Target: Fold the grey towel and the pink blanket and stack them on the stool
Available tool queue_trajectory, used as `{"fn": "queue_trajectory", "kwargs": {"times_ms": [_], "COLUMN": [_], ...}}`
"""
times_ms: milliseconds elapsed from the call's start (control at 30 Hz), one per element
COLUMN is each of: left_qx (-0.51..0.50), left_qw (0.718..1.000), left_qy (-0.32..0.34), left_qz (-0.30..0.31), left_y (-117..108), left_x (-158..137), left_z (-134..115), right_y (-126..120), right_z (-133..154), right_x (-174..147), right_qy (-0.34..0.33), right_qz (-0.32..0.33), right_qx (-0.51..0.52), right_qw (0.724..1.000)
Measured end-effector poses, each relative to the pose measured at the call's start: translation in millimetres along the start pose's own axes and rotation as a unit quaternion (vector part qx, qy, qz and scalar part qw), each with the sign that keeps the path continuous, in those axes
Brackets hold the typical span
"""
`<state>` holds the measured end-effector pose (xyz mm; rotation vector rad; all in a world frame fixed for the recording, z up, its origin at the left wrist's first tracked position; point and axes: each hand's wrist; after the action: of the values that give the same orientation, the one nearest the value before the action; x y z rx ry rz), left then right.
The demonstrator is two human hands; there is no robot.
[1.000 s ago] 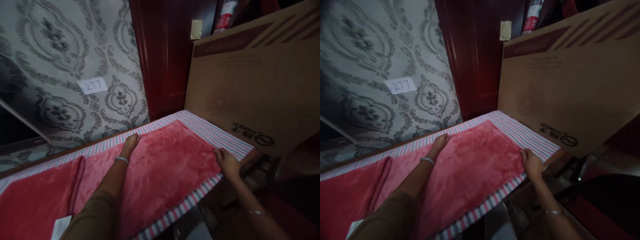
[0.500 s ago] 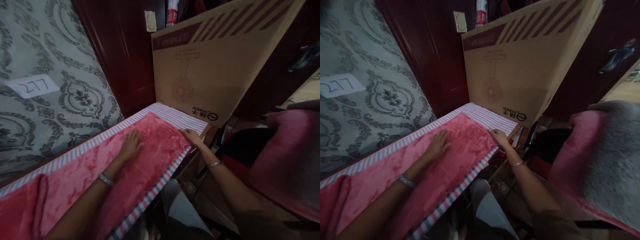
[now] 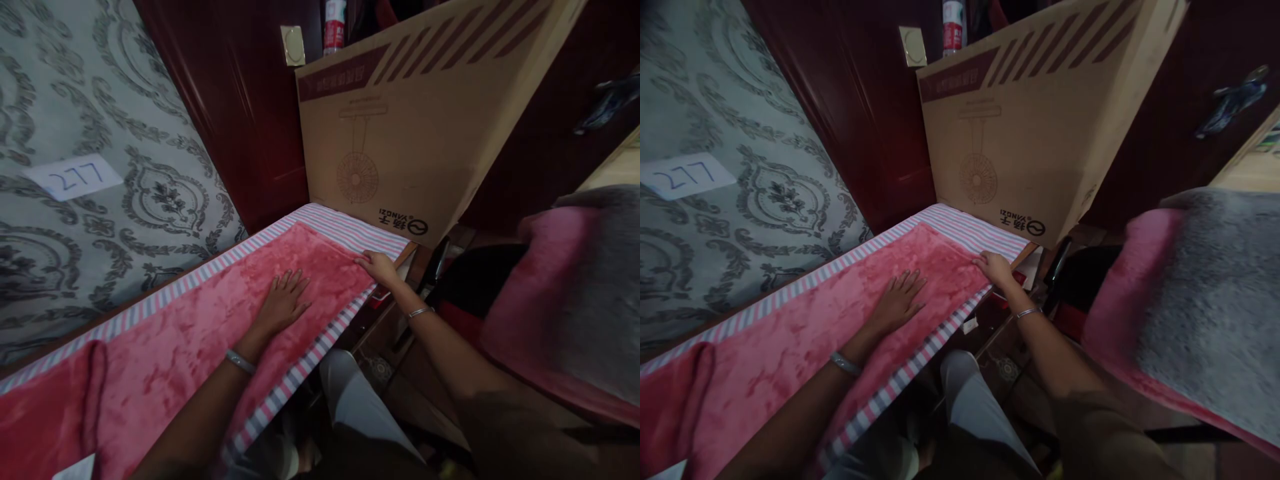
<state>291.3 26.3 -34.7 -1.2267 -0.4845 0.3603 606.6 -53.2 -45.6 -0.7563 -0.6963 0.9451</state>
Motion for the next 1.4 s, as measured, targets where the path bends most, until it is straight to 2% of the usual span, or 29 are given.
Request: {"fn": "queue_trajectory", "kwargs": {"times_ms": [200, 367, 500, 600, 667, 800, 967, 1067, 1233, 1400], "left_qx": [-0.021, -0.043, -0.011, -0.003, -0.002, -0.011, -0.043, -0.031, 0.009, 0.027], "left_qw": [0.998, 0.995, 0.994, 0.986, 0.982, 0.981, 0.976, 0.971, 0.955, 0.924], "left_qy": [-0.003, -0.008, -0.067, -0.133, -0.154, -0.158, -0.161, -0.193, -0.266, -0.354], "left_qz": [0.055, 0.089, 0.08, 0.103, 0.113, 0.11, 0.138, 0.134, 0.128, 0.145], "left_y": [-2.1, -22.0, -34.6, -30.2, -23.2, -13.9, -21.1, -29.7, -42.2, -47.1], "left_x": [4.6, -6.9, -26.2, -40.9, -47.9, -50.7, -54.7, -71.2, -115.6, -163.9], "left_z": [0.2, 0.5, 12.9, 25.9, 31.8, 36.7, 38.5, 38.7, 47.8, 57.4], "right_y": [0.0, -1.5, -0.3, 3.1, 5.3, 7.0, 6.9, 7.9, 9.9, 11.3], "right_z": [3.7, 7.4, 4.9, 1.6, -0.2, -2.2, -4.0, -5.7, -8.7, -10.6], "right_x": [-0.5, -4.8, -7.3, -8.4, -8.9, -9.7, -10.1, -9.6, -9.3, -10.3], "right_qy": [0.013, 0.021, 0.028, 0.032, 0.031, 0.023, 0.032, 0.025, 0.018, 0.021], "right_qz": [0.002, 0.006, 0.001, -0.014, -0.023, -0.037, -0.033, -0.041, -0.043, -0.045], "right_qx": [-0.008, -0.024, -0.027, -0.029, -0.025, -0.013, -0.007, -0.004, -0.008, -0.008], "right_qw": [1.0, 0.999, 0.999, 0.999, 0.999, 0.999, 0.999, 0.999, 0.999, 0.999]}}
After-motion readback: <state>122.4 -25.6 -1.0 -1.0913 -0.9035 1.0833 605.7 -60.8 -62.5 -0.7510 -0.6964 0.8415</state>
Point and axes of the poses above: each hand's wrist, its own x-axis towards the middle knuckle, its own y-axis out of the palm, z = x × y, and after that the axes turned 10 degrees about x, right-handed
